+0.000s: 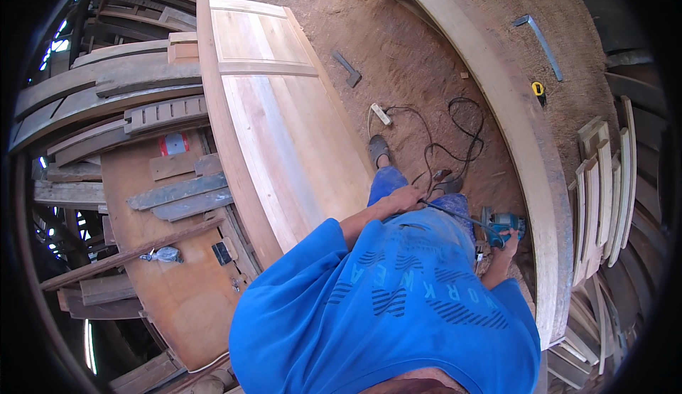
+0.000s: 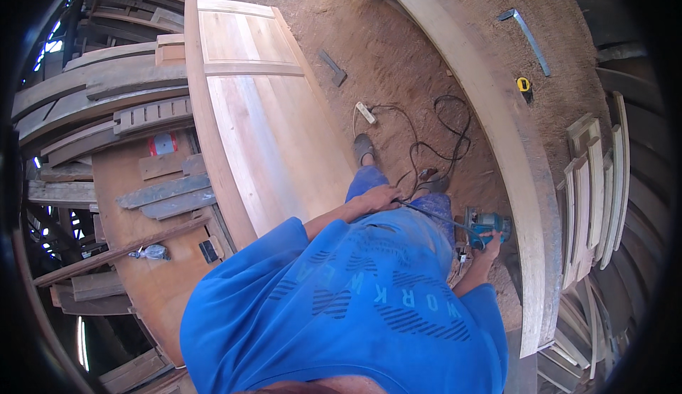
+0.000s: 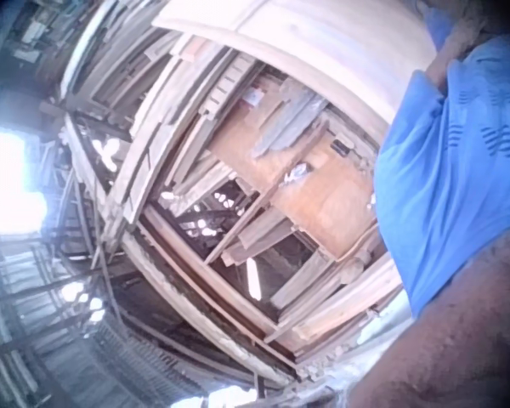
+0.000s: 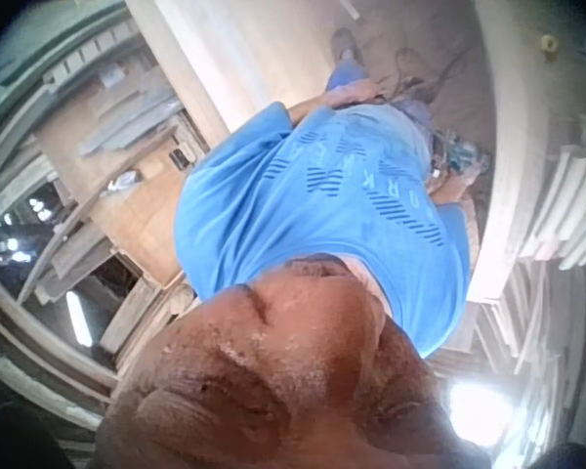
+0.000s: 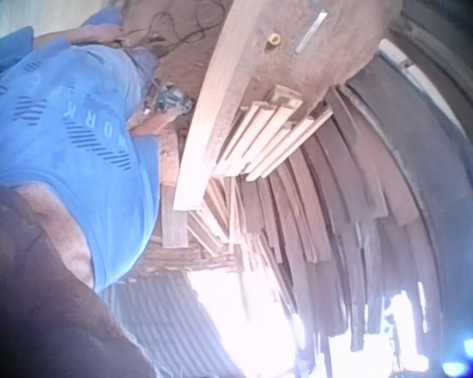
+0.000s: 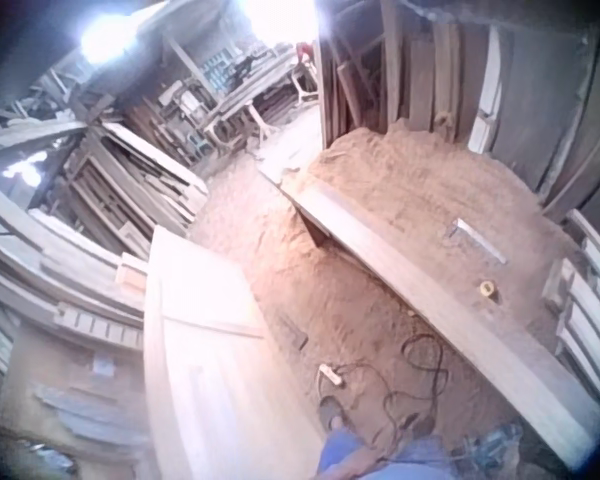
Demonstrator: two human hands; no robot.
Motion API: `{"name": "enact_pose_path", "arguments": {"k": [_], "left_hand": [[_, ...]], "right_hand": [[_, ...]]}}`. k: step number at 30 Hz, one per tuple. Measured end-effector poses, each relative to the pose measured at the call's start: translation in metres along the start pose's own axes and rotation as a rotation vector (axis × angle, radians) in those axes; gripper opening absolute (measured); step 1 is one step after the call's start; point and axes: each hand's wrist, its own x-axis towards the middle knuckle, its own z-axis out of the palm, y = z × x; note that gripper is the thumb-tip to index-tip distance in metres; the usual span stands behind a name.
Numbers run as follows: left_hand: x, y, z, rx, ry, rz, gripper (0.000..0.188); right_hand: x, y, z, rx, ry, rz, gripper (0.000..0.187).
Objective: The person selects a wooden plank and places it on a workbench. They then use a handheld electric router to smooth the surface of the plank, moving the tool along the length of the wood while standing barefoot on the bench.
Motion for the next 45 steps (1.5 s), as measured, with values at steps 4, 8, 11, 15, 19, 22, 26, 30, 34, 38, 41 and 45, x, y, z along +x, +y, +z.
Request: {"name": "enact_pose_path", "arguments": {"k": [4, 8, 11, 15, 19, 22, 26, 30, 34, 38, 41, 45], "left_hand": [[0.0, 0.006, -0.004, -0.051, 0.007, 0.002, 0.037], [0.006, 0.016, -0.02, -0.055, -0.039, -0.005, 0.034], [0.011, 0.008, -0.019, -0.018, -0.055, 0.013, 0.033], [0.022, 0.004, -0.024, 0.041, -0.113, 0.019, 0.033], [0.019, 0.046, -0.071, 0.08, -0.194, -0.034, 0.032], [0.03, 0.021, -0.057, 0.123, -0.175, 0.094, 0.032], [0.04, -0.002, -0.055, 0.188, -0.247, 0.189, 0.035], [0.061, -0.03, -0.048, 0.261, -0.336, 0.334, 0.039], [0.1, -0.025, -0.055, 0.451, -0.506, 0.516, 0.044], [0.126, -0.018, -0.065, 0.505, -0.56, 0.673, 0.049], [0.148, -0.02, -0.068, 0.535, -0.622, 0.776, 0.051], [0.165, 0.056, -0.089, 0.591, -0.649, 0.81, 0.05]], "right_hand": [[0.009, -0.002, -0.005, 0.031, -0.037, 0.017, 0.017], [0.028, 0.006, -0.014, 0.102, -0.043, -0.028, 0.007], [0.017, 0.004, -0.003, 0.181, -0.015, -0.017, 0.003], [-0.009, 0.005, 0.013, 0.238, 0.045, -0.065, 0.007], [-0.009, 0.022, -0.012, 0.315, -0.051, -0.104, 0.016], [-0.019, 0.021, -0.006, 0.297, 0.03, -0.095, 0.021], [-0.049, 0.024, -0.007, 0.231, 0.139, -0.151, 0.024], [-0.071, 0.037, -0.014, 0.321, 0.264, -0.209, 0.021], [-0.112, 0.047, -0.016, 0.547, 0.414, -0.251, 0.024], [-0.151, 0.079, -0.03, 0.71, 0.425, -0.519, 0.006], [-0.189, 0.087, -0.034, 0.753, 0.414, -0.782, 0.027], [-0.239, 0.072, -0.034, 0.89, 0.597, -0.924, 0.036]]}}
